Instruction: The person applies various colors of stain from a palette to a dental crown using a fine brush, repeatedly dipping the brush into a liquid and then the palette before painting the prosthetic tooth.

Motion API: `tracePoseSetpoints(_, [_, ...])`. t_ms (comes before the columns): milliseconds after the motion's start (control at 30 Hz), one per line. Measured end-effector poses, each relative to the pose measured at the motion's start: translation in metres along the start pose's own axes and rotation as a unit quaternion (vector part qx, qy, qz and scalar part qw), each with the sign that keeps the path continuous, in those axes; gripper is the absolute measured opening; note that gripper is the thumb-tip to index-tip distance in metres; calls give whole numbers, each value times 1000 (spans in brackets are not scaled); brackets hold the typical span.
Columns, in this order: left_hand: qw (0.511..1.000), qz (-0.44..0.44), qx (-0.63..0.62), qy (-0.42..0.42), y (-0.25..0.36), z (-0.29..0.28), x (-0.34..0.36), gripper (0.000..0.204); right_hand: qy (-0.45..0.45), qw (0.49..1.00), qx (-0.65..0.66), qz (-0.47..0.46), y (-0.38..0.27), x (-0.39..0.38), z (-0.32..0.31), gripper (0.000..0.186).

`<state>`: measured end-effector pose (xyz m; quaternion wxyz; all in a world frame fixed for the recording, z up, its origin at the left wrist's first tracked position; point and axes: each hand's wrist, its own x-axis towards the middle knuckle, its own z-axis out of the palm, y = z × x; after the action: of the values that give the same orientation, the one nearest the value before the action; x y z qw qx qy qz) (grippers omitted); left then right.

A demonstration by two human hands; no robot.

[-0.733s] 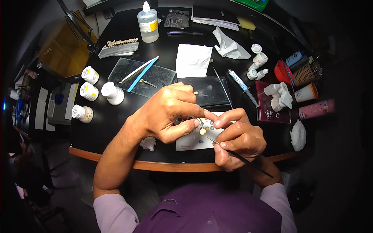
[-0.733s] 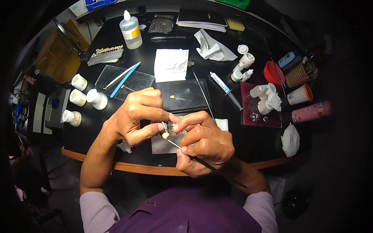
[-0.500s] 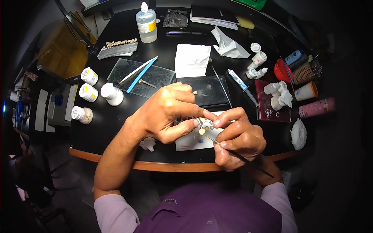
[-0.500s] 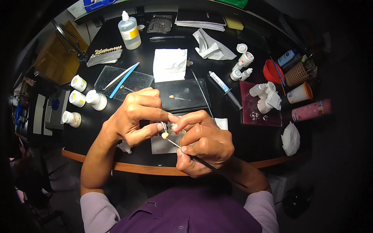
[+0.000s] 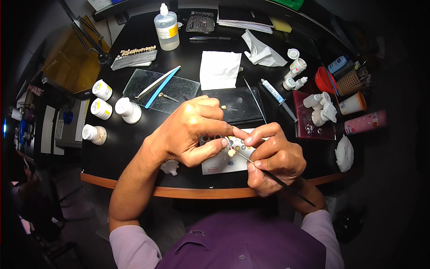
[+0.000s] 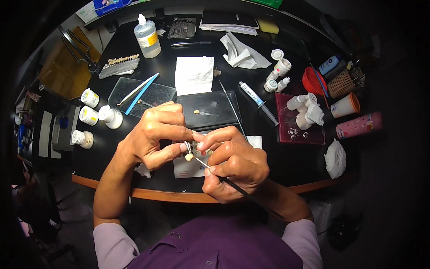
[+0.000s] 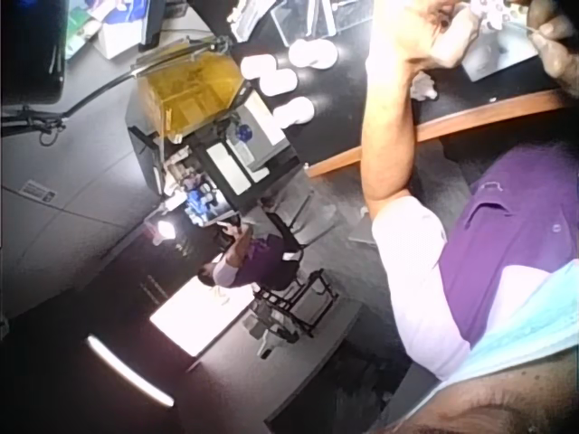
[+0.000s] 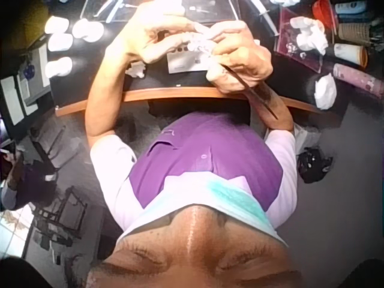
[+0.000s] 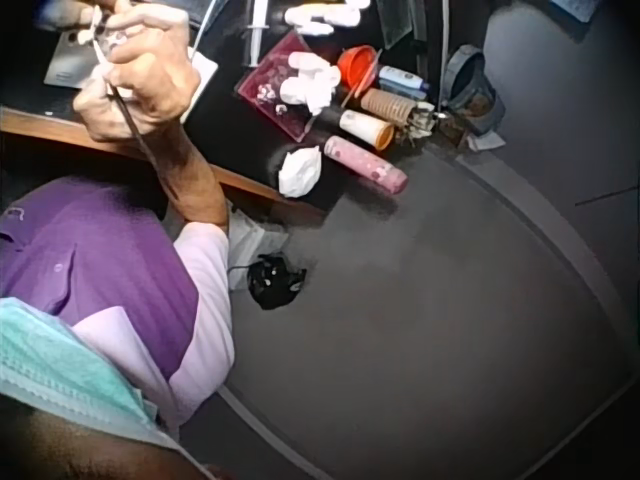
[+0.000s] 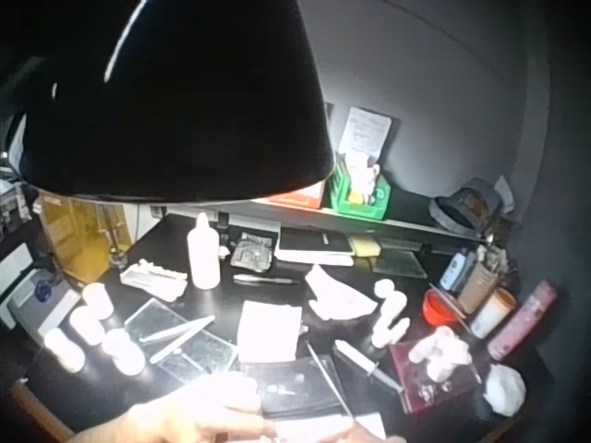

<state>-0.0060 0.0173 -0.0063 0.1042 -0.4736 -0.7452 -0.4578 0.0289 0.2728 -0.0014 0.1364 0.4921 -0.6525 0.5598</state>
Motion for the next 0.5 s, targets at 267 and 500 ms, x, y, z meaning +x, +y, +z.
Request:
tracePoseSetpoints(267, [1000, 4, -5, 5, -2, -1, -1, 39, 13, 1000, 4, -3, -3, 3, 3, 25])
tracePoseSetpoints(500, [1000, 4, -2, 3, -2, -1, 0, 39, 10, 1000, 15, -5, -2, 2, 3, 25])
